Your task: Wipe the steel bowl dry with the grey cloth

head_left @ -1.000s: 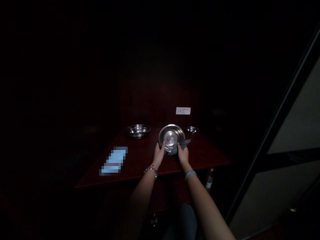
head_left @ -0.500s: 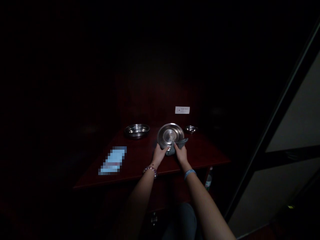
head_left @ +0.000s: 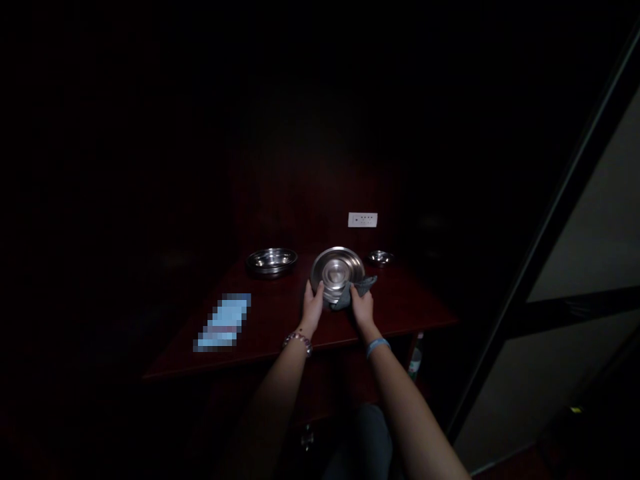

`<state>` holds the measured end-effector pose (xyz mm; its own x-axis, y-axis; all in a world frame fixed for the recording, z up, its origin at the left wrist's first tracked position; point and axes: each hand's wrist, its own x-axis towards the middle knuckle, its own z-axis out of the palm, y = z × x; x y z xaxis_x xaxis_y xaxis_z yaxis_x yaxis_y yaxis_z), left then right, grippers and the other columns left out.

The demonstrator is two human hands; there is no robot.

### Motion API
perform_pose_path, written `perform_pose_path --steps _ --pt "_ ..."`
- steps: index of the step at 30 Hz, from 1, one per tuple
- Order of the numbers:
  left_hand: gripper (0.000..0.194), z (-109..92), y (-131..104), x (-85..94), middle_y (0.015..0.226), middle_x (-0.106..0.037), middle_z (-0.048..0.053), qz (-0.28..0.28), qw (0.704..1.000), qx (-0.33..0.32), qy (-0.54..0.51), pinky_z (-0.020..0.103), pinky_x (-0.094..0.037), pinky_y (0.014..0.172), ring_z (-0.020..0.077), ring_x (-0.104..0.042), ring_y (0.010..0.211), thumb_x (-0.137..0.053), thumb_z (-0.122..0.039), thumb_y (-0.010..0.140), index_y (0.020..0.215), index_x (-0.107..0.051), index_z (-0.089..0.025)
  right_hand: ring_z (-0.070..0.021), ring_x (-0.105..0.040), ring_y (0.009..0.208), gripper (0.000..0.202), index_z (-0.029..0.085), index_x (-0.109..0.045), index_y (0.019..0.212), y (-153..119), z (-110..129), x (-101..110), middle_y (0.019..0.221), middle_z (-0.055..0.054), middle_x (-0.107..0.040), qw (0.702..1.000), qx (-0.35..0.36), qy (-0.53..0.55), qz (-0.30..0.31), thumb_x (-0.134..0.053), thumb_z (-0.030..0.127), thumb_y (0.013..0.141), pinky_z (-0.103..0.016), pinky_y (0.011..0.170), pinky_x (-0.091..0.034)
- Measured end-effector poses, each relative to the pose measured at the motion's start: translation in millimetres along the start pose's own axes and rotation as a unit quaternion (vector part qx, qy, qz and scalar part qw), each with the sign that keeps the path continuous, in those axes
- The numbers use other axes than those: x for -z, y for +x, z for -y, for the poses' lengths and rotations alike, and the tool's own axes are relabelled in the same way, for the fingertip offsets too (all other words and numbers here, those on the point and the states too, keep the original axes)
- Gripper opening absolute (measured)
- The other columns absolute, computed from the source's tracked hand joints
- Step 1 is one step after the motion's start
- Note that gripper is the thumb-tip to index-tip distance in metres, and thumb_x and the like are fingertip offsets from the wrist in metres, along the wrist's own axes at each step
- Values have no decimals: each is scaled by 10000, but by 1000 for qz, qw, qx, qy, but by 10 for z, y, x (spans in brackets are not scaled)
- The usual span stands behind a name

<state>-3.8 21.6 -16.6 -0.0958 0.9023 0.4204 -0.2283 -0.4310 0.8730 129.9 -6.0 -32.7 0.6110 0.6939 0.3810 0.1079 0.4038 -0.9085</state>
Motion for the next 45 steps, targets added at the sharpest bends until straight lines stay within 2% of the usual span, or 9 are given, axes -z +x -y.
perform_pose_path --steps 3,6,13,20,31,45 --pt "357 25 14 9 1335 -662 128 -12 1000 6 10 357 -421 1130 229 -613 1257 -564 -378 949 1241 -613 -179 -268 -750 986 258 159 -735 948 -9 11 1 1028 -139 -794 1000 6 -15 4 -652 374 832 -345 910 -557" --pt "357 55 23 7 1315 -674 132 0 1000 10 13 364 -421 1130 232 -613 1260 -546 -409 960 1222 -621 -178 -269 -751 993 271 160 -733 966 1 -3 6 1047 -139 -791 1000 5 -30 -6 -654 378 827 -336 895 -560" --pt "410 8 -19 11 1313 -682 137 47 998 20 41 404 -391 1156 237 -632 1236 -705 -221 837 1228 -598 -163 -267 -750 1014 285 172 -723 1009 11 -15 14 1077 -132 -788 999 -14 -30 -3 -668 376 818 -338 906 -561" --pt "459 -82 -36 6 1285 -696 122 28 998 40 36 413 -388 1168 254 -622 1259 -729 -103 772 1211 -617 -175 -270 -742 1043 317 177 -718 1047 -11 30 6 1105 -121 -784 1000 -10 -24 7 -714 356 787 -349 929 -560" --pt "447 -70 -45 4 1298 -689 127 35 998 25 39 404 -398 1156 237 -632 1230 -684 -104 791 1228 -602 -150 -256 -754 988 267 174 -724 1001 14 11 9 1065 -123 -790 999 -13 -36 -11 -652 356 820 -330 903 -558" --pt "442 -46 -28 9 1274 -704 99 24 998 35 44 387 -410 1139 234 -636 1222 -702 -109 766 1193 -620 -186 -261 -757 980 240 181 -737 965 15 23 7 1025 -120 -798 998 -16 -56 -15 -675 358 815 -321 881 -561"
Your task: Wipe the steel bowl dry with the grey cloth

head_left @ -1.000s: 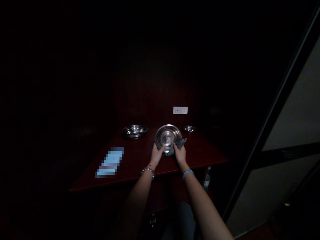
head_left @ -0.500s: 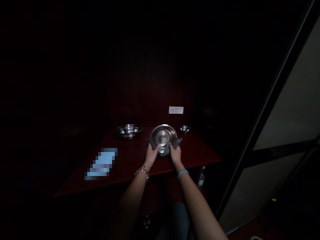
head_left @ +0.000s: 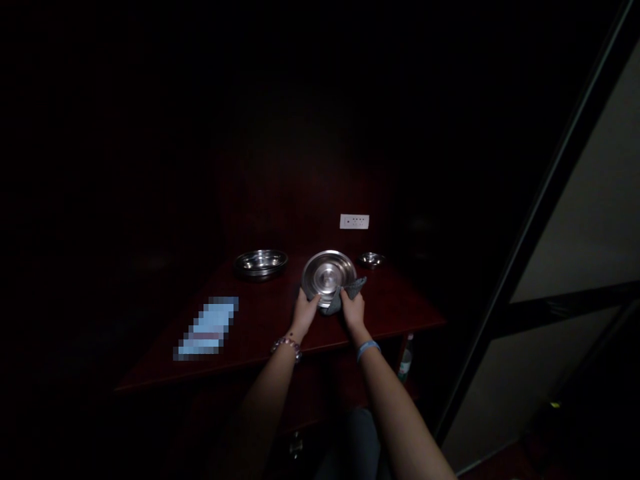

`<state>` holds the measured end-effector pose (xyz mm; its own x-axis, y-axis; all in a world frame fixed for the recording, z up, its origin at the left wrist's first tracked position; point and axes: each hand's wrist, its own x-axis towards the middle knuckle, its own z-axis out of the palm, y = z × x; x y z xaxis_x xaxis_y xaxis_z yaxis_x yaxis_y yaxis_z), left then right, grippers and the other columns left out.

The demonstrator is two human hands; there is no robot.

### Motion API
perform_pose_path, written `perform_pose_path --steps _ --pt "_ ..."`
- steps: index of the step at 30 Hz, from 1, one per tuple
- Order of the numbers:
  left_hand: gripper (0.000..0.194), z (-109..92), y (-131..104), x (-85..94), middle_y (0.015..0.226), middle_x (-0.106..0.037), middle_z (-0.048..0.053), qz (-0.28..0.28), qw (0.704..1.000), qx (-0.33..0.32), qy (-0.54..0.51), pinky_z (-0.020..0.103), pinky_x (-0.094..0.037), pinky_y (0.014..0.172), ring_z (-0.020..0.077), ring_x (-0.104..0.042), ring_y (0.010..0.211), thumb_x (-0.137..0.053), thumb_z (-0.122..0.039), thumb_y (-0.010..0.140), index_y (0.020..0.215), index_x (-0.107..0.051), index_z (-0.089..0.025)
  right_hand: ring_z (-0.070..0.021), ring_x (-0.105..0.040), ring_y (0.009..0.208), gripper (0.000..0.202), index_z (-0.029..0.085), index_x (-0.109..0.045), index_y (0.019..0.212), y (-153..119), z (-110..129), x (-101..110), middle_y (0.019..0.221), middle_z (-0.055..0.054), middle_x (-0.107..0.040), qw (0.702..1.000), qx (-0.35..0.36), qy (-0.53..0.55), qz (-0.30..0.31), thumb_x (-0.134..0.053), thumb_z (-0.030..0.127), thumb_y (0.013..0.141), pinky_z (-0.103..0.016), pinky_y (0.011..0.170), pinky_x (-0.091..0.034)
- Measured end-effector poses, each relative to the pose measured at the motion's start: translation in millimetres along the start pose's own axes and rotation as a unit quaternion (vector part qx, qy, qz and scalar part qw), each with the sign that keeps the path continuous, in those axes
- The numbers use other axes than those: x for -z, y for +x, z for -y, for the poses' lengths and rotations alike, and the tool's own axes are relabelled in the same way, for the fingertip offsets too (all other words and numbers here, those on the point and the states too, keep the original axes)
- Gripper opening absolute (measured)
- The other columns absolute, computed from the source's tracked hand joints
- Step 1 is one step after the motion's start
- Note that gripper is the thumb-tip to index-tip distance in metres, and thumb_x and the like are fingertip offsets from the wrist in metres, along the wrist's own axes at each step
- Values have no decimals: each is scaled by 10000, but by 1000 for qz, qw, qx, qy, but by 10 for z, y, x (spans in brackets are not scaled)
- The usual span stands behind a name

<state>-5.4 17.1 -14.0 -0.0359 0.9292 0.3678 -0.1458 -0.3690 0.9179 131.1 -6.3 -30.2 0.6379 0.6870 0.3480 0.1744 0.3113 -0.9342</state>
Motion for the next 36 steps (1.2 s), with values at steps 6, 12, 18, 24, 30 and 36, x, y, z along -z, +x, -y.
perform_pose_path --steps 6,12,18,24,30,36 --pt "452 8 6 1 1264 -709 95 -2 1000 2 7 388 -418 1131 231 -638 1214 -694 -110 772 1209 -613 -190 -260 -759 982 264 181 -731 991 -1 -10 -2 1042 -123 -796 1000 2 4 9 -686 367 808 -320 872 -562" --pt "433 -16 -2 -12 1247 -714 95 -6 1000 1 -4 377 -417 1132 227 -637 1220 -684 -94 769 1188 -620 -180 -259 -750 1014 285 185 -724 1011 -3 -25 -9 1073 -114 -793 1000 4 16 14 -710 359 786 -329 901 -560" --pt "439 -47 -15 -12 1243 -715 96 -3 1000 7 -7 393 -420 1137 235 -645 1214 -688 -89 766 1190 -620 -176 -270 -749 1022 281 190 -728 1002 -9 -6 -10 1068 -105 -794 1000 6 22 20 -724 344 766 -337 907 -565" --pt "458 -51 -26 -10 1245 -710 99 -1 1000 4 -9 404 -422 1141 244 -646 1210 -697 -100 770 1215 -619 -177 -273 -745 1036 306 187 -724 1028 -5 -20 0 1088 -112 -788 1000 10 13 19 -720 352 770 -346 922 -557" --pt "413 -43 -12 -17 1243 -712 97 -3 1000 7 -1 388 -420 1133 226 -653 1192 -679 -84 772 1170 -615 -172 -276 -751 1006 297 190 -723 1015 2 -42 -12 1063 -109 -792 1000 9 20 19 -712 359 771 -351 902 -566" --pt "425 -1 4 -13 1244 -708 105 2 1000 -3 -4 393 -416 1135 226 -654 1183 -677 -87 777 1190 -604 -155 -277 -750 1017 291 190 -726 1017 2 -34 -7 1065 -113 -792 1000 2 7 12 -714 341 768 -359 912 -564"
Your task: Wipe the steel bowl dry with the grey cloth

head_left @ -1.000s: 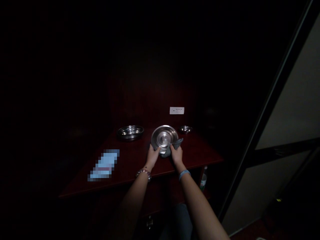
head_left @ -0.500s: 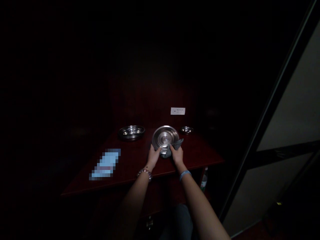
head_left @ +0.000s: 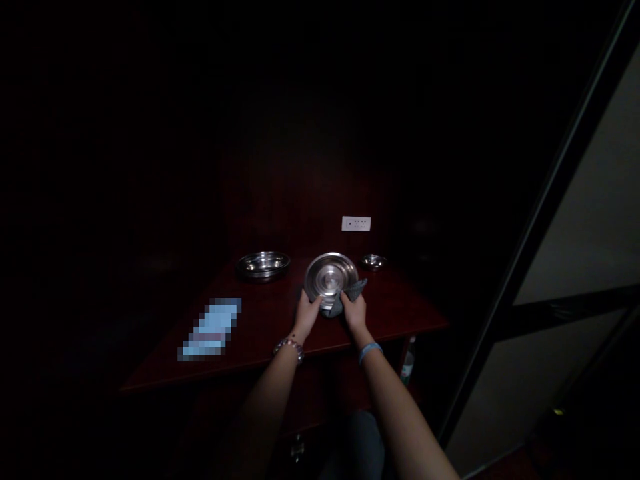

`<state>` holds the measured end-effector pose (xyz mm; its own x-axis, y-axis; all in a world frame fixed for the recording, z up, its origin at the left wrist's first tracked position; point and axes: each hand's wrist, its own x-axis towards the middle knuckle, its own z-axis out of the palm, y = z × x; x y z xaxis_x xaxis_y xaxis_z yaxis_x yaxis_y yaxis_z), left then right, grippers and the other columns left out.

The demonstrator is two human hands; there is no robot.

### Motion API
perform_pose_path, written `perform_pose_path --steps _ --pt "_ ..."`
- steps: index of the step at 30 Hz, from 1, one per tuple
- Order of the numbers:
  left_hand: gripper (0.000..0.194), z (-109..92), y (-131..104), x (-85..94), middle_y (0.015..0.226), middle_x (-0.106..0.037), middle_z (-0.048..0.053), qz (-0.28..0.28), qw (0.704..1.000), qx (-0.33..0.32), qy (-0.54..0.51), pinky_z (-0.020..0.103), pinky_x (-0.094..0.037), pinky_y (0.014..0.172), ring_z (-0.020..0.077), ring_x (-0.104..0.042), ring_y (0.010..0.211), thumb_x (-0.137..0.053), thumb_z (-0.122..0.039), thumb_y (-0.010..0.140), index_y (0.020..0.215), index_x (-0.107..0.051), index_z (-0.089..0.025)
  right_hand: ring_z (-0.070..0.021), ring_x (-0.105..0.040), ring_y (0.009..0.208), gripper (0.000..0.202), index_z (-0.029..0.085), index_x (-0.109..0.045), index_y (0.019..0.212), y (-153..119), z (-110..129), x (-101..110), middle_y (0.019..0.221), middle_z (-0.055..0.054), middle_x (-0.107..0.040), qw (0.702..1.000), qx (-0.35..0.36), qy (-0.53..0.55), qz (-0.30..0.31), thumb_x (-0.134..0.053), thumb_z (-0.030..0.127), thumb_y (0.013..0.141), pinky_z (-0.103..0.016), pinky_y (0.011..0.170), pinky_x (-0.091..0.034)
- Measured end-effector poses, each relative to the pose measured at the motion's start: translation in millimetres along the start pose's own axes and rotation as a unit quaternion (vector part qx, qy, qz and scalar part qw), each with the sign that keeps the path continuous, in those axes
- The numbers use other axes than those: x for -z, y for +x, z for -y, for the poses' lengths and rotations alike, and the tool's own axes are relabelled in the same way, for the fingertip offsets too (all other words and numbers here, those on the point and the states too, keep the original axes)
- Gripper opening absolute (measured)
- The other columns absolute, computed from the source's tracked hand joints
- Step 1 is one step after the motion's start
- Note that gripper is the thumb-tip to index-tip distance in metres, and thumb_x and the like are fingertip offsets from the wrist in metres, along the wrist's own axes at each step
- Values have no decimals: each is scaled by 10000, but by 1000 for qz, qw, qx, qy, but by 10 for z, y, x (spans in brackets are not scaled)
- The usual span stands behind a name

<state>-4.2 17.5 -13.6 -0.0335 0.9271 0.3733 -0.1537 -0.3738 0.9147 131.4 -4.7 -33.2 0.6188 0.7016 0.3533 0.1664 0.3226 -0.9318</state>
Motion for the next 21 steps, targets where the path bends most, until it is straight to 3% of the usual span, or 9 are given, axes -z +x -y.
perform_pose_path --steps 21 --pt "453 -38 -11 5 1293 -695 119 -9 1000 6 -6 394 -396 1148 239 -630 1239 -693 -74 750 1186 -612 -167 -261 -752 989 294 190 -732 1022 -4 -17 -8 1056 -110 -794 1000 6 13 4 -696 320 761 -344 909 -562"
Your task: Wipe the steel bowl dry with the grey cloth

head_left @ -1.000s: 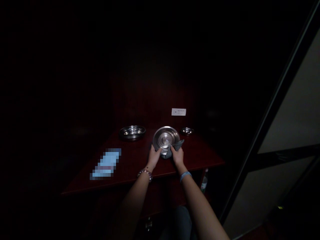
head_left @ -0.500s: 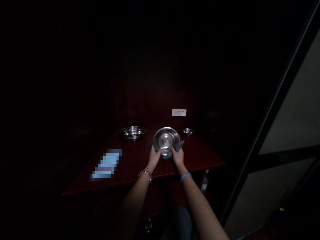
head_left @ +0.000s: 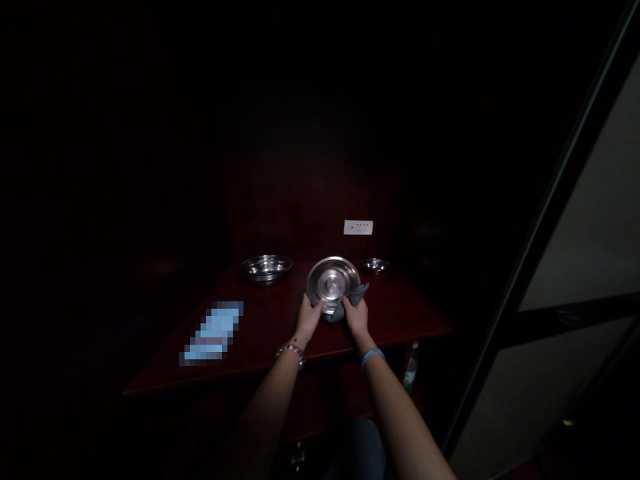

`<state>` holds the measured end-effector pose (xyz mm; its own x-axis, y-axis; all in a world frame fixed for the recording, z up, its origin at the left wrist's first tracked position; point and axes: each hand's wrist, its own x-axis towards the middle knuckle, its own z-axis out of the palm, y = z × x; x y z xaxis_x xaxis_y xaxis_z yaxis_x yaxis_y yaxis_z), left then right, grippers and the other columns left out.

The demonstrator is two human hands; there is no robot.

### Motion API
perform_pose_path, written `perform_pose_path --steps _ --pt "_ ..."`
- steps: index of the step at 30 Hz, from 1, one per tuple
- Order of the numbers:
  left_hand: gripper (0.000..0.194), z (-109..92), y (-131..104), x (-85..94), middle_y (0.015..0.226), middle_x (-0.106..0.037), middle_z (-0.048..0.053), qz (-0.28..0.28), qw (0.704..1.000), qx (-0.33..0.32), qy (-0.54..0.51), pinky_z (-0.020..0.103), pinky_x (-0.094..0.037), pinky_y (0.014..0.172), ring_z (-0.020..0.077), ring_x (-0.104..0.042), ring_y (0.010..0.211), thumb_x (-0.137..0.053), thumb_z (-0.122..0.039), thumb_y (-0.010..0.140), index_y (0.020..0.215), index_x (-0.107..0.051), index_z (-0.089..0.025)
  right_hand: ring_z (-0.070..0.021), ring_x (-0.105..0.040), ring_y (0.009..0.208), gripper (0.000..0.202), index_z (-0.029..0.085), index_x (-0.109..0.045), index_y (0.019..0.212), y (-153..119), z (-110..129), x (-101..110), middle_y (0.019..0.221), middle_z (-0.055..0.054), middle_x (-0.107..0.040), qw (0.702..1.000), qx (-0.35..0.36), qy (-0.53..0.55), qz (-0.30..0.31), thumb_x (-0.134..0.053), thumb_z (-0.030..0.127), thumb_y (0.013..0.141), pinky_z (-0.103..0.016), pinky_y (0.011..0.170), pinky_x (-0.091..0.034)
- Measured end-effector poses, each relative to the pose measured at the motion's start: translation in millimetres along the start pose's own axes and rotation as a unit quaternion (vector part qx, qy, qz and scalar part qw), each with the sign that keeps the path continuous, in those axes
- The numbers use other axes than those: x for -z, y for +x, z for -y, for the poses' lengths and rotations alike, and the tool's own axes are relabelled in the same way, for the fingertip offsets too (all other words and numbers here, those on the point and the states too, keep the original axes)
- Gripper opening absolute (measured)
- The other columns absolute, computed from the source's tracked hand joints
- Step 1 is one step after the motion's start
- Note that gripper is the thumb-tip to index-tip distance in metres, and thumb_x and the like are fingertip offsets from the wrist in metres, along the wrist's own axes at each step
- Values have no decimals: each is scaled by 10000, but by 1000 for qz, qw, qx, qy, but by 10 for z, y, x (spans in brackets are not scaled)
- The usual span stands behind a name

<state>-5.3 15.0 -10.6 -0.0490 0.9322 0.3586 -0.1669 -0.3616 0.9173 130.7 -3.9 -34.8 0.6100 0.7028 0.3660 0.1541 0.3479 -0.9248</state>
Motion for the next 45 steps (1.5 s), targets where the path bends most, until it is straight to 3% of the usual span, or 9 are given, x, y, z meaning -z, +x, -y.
perform_pose_path --steps 11,21,36,45 --pt "458 7 -17 6 1293 -692 111 10 1000 -4 -15 389 -404 1144 233 -634 1232 -709 -135 779 1226 -615 -171 -256 -731 1053 407 173 -724 1061 24 -8 -9 1110 -105 -782 997 7 63 36 -750 439 754 -360 953 -550" --pt "438 25 -16 -12 1261 -700 122 16 1000 13 -19 414 -413 1145 231 -657 1185 -717 -93 759 1181 -624 -163 -244 -716 1085 479 176 -670 1144 5 27 4 1186 -102 -754 997 6 81 4 -767 419 743 -371 1008 -531" --pt "382 61 26 -15 1227 -720 112 0 1000 24 -20 409 -434 1120 230 -663 1171 -692 -131 772 1149 -638 -159 -267 -724 1077 430 158 -743 1040 -9 74 6 1110 -106 -784 995 -5 82 51 -774 450 726 -387 990 -544" --pt "375 24 6 -11 1205 -732 123 0 1000 21 -18 418 -450 1096 238 -677 1141 -704 -153 756 1128 -652 -148 -263 -704 1121 478 161 -731 1074 -29 180 -23 1158 -100 -769 984 17 145 106 -807 445 696 -393 1040 -522"
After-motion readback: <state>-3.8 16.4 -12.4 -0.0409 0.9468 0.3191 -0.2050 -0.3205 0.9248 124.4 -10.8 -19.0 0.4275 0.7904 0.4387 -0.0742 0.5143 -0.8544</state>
